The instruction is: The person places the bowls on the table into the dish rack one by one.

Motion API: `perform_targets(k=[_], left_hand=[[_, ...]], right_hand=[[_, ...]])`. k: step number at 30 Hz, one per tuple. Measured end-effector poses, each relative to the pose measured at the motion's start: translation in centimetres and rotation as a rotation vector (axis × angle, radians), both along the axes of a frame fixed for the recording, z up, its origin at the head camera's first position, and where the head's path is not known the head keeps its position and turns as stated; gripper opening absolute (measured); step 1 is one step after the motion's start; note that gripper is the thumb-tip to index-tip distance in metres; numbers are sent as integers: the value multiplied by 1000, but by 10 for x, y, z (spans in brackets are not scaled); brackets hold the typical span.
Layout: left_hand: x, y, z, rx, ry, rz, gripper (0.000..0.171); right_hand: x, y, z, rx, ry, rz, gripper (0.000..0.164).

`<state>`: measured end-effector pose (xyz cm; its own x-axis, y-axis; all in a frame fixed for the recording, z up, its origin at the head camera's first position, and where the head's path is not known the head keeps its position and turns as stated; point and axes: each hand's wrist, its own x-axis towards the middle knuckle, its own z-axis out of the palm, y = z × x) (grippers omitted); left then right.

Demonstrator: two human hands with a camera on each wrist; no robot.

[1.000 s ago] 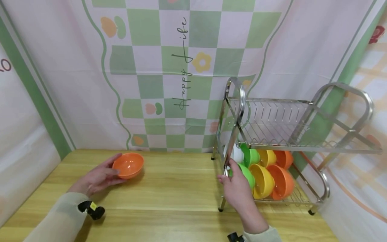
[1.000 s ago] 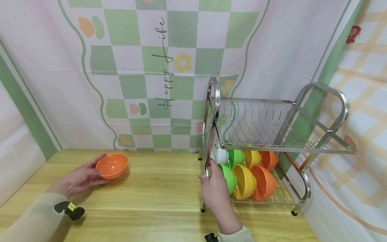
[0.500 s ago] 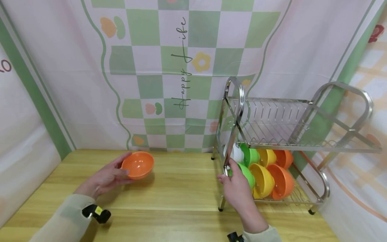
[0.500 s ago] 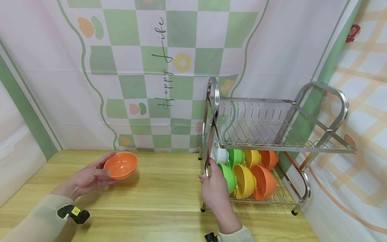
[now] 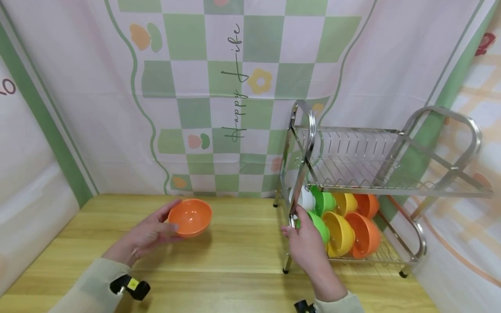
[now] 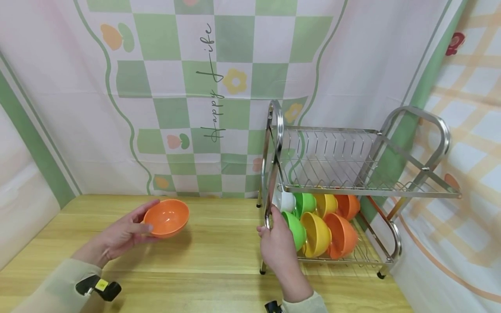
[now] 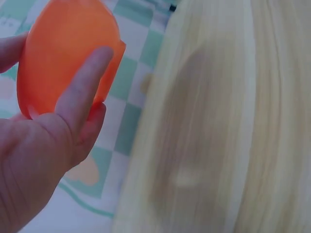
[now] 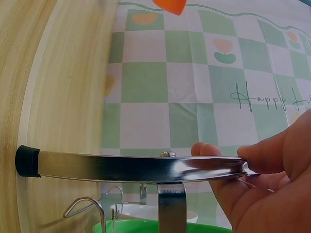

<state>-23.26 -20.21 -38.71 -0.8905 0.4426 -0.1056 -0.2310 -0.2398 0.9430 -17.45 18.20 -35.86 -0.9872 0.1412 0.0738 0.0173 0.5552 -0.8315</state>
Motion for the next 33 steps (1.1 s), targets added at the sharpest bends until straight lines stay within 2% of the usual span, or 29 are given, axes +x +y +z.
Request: perform_targets(k=[6, 19, 24, 27, 29, 31, 33], left_hand=[[10, 16, 4, 25, 6, -20, 92], [27, 37, 14, 15, -48, 5, 95], [35, 46, 20, 14, -52, 19, 93], [41, 52, 24, 8, -42, 27, 92], [44, 56, 25, 11, -37, 28, 92], [47, 59, 27, 16, -32, 24, 92], [49, 62, 28, 26, -31, 14, 92]], right_hand=[[0, -1, 1, -7, -2, 1, 60], [1, -2, 3, 11, 3, 13, 60], [4, -4, 9, 121, 9, 34, 64], [11, -7, 17, 217, 6, 32, 69], [18, -10, 22, 297, 35, 7, 70], [24, -14, 26, 389, 91, -23, 62], [29, -17, 28, 429, 134, -41, 47]])
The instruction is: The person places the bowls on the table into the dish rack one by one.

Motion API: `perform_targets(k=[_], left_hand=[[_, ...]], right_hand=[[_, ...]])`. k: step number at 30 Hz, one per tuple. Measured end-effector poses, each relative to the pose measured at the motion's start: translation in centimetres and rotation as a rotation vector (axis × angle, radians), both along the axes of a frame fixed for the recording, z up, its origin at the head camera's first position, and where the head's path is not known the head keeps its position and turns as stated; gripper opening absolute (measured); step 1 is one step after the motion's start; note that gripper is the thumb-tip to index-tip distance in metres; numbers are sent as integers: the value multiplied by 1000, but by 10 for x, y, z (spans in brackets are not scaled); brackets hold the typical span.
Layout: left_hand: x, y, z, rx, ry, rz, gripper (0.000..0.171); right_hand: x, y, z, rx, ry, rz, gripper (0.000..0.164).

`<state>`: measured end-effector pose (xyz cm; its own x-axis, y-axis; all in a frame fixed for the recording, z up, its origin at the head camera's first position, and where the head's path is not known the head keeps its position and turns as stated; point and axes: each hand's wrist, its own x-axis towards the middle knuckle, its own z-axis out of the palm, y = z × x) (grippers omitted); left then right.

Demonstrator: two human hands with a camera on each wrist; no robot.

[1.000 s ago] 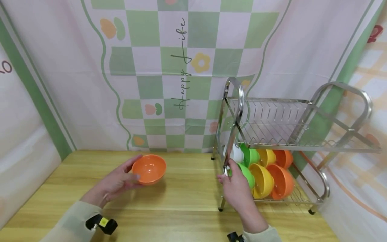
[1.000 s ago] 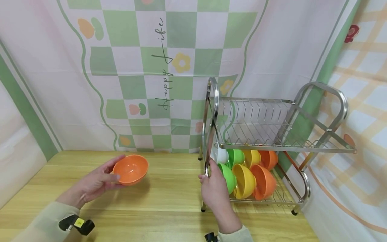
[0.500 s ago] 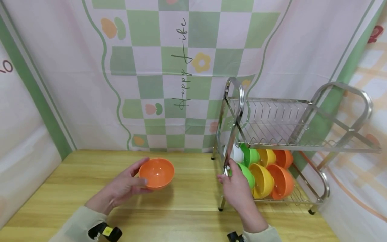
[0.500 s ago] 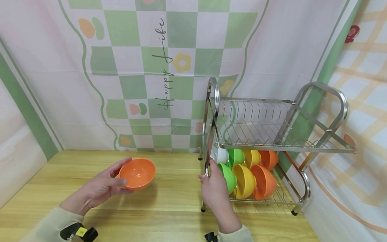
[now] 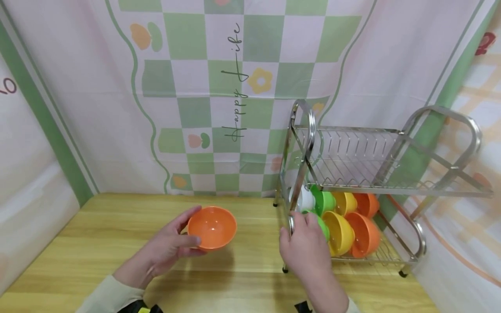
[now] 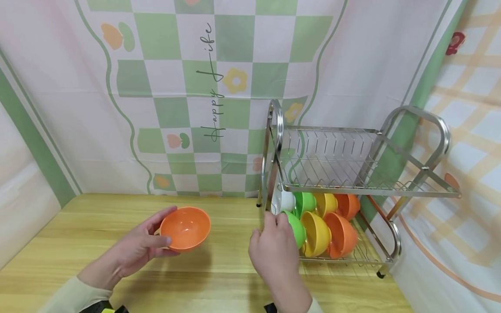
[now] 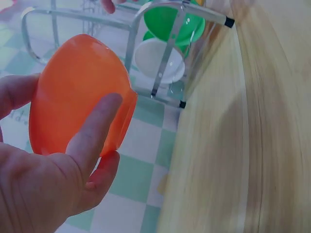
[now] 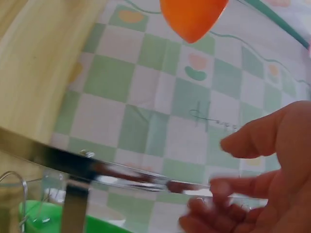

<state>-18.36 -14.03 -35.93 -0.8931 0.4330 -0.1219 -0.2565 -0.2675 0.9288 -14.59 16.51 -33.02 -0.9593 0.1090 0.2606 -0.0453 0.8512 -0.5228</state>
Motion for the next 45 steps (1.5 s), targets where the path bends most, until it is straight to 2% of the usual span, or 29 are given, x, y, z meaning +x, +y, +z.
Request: perform_targets(k=[2, 4, 6, 8, 12, 15, 17, 22, 28, 36, 41, 45], left_hand=[[2, 2, 2, 11, 2, -12, 92], [4, 4, 4, 22, 1, -25, 92], [7, 6, 5, 26, 0, -31, 92], [10, 8, 7, 30, 2, -33, 91], [16, 15, 10, 49, 3, -40, 91], [19, 19, 12, 65, 1, -48, 92], [21, 22, 13, 74, 3, -57, 92], [24, 27, 15, 64, 23, -72, 92], [26, 31, 17, 48, 34, -83, 92], [29, 37, 16, 81, 35, -114, 91], [32, 41, 16, 109, 41, -116, 92], [31, 41, 17, 88, 35, -113, 91]], right_hand=[[3, -3, 2, -72, -5, 27, 33], [4, -5, 2, -225, -56, 86, 27], [3, -6, 1, -446, -126, 159, 33], [2, -7, -3, -658, -190, 248, 46], [0, -10, -11, -1028, -314, 425, 61], [0, -13, -16, -1214, -408, 509, 66], [0, -15, -20, -1300, -453, 539, 69], [-1, -20, -27, -1430, -491, 554, 69], [-2, -24, -29, -1518, -505, 580, 68], [-1, -24, -29, -1527, -518, 619, 67], [0, -24, -28, -1524, -516, 601, 67], [0, -23, -29, -1521, -515, 596, 65]])
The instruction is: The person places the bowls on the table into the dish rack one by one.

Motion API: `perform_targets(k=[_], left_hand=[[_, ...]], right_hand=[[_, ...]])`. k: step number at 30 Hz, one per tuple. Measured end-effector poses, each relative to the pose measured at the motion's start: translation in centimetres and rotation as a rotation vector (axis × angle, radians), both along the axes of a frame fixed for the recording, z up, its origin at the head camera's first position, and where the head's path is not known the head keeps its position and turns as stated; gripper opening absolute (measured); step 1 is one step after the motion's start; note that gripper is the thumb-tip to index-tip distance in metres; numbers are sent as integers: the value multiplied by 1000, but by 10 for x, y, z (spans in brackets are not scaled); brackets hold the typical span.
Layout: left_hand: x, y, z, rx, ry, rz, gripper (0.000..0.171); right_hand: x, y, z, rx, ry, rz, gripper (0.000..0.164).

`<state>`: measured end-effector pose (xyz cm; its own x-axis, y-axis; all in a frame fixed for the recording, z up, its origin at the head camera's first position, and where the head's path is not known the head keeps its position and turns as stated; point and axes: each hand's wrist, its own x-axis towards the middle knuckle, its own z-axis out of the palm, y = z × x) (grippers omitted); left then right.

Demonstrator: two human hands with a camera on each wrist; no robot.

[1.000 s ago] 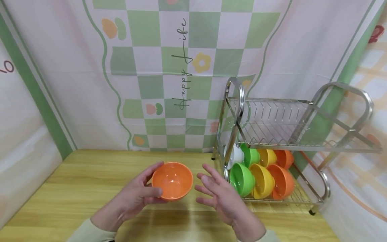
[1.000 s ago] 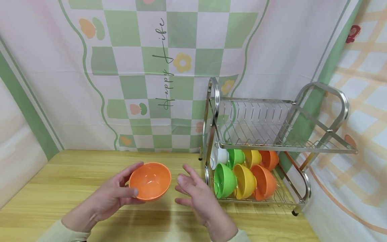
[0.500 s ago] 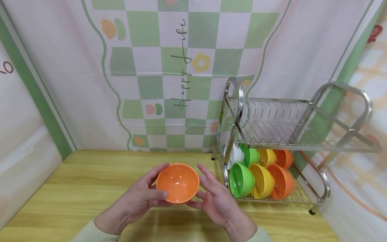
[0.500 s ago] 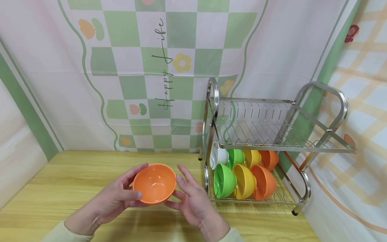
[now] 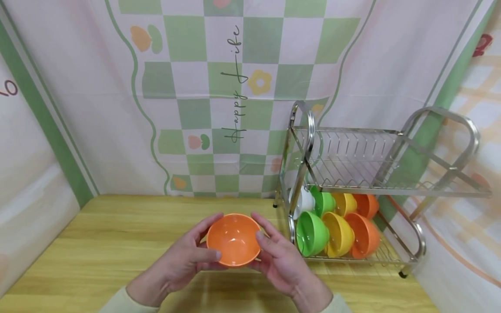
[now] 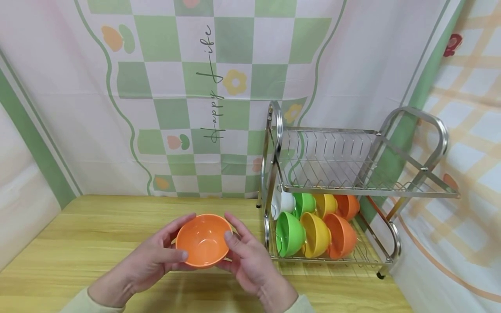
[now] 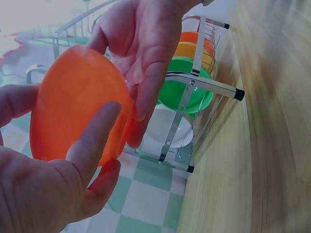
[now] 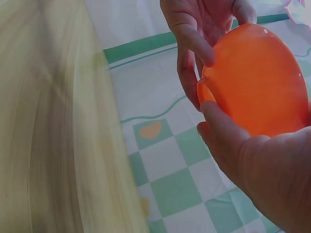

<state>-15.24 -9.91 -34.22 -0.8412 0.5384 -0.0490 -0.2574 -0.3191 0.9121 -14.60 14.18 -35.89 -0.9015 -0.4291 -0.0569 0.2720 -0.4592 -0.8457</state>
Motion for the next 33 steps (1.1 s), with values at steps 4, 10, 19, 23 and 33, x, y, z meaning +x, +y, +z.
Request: perform_targets(k=[4, 10, 19, 23, 33], left_hand=[[0, 0, 2, -26, -3, -2, 89], [0, 0, 3, -27, 3, -5, 89], [0, 2, 3, -9, -2, -7, 90], [0, 3, 2, 5, -15, -8, 91], [-1, 8, 3, 12, -14, -13, 91]], right_hand=[[1, 0, 0, -6, 2, 9, 64], [1, 2, 0, -10, -1, 18, 62], [2, 5, 1, 0, 13, 28, 62], [2, 6, 1, -1, 20, 28, 61], [4, 10, 3, 12, 27, -10, 58]])
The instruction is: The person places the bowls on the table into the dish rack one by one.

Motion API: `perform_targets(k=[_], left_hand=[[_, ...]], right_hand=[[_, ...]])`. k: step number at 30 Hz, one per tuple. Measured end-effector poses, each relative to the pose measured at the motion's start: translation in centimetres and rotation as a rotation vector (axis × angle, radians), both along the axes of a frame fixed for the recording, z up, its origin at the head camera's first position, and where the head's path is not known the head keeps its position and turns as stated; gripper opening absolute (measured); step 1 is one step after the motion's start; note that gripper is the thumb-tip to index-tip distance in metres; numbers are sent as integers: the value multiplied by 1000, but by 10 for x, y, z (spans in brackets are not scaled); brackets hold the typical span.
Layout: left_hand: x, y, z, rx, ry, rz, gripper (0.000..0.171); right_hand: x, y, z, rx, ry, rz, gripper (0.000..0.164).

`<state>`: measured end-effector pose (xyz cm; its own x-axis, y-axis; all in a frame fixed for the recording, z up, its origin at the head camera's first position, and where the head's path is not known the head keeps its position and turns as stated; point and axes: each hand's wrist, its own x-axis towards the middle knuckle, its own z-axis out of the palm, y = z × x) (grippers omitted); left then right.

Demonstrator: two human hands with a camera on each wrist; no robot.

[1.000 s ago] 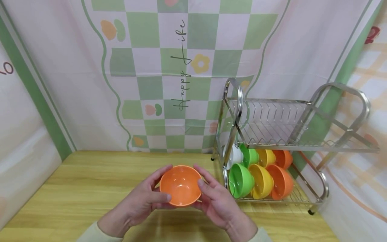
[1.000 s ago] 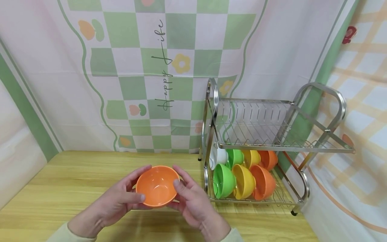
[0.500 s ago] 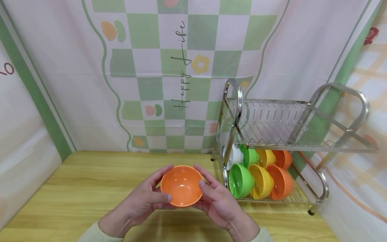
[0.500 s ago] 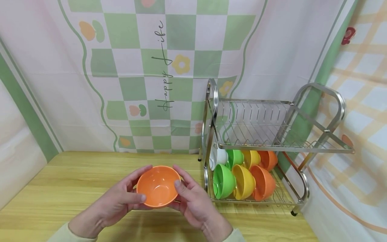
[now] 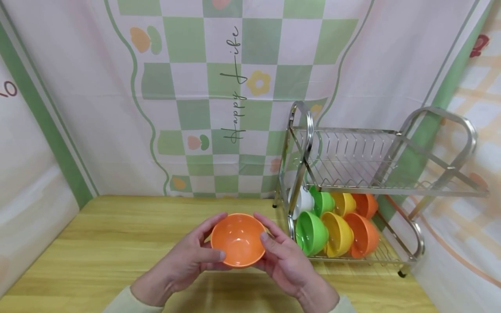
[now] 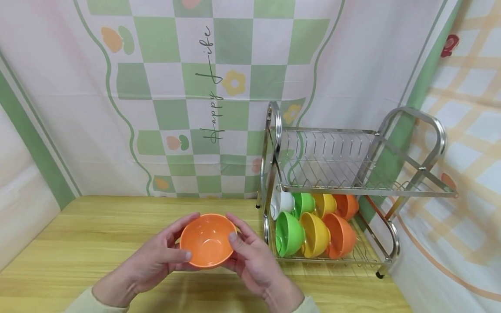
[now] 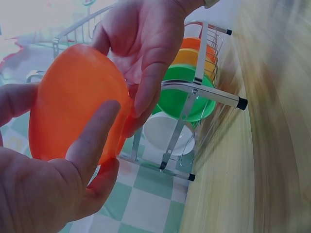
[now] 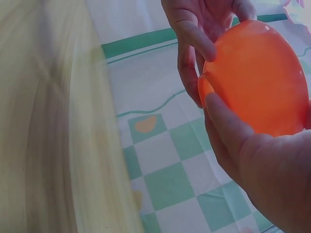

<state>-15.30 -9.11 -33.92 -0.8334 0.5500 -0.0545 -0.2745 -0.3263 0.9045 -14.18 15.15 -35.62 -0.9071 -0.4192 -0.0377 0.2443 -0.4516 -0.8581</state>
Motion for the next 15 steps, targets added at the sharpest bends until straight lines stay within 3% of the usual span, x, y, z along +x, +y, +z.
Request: perform_targets(k=[10, 15], left_hand=[[0, 15, -1, -6, 48, -32, 84], [-5, 20, -6, -46, 83, -2, 72]], right_hand=[[6, 29, 10, 29, 56, -17, 47], [12, 57, 21, -19, 98, -41, 43]])
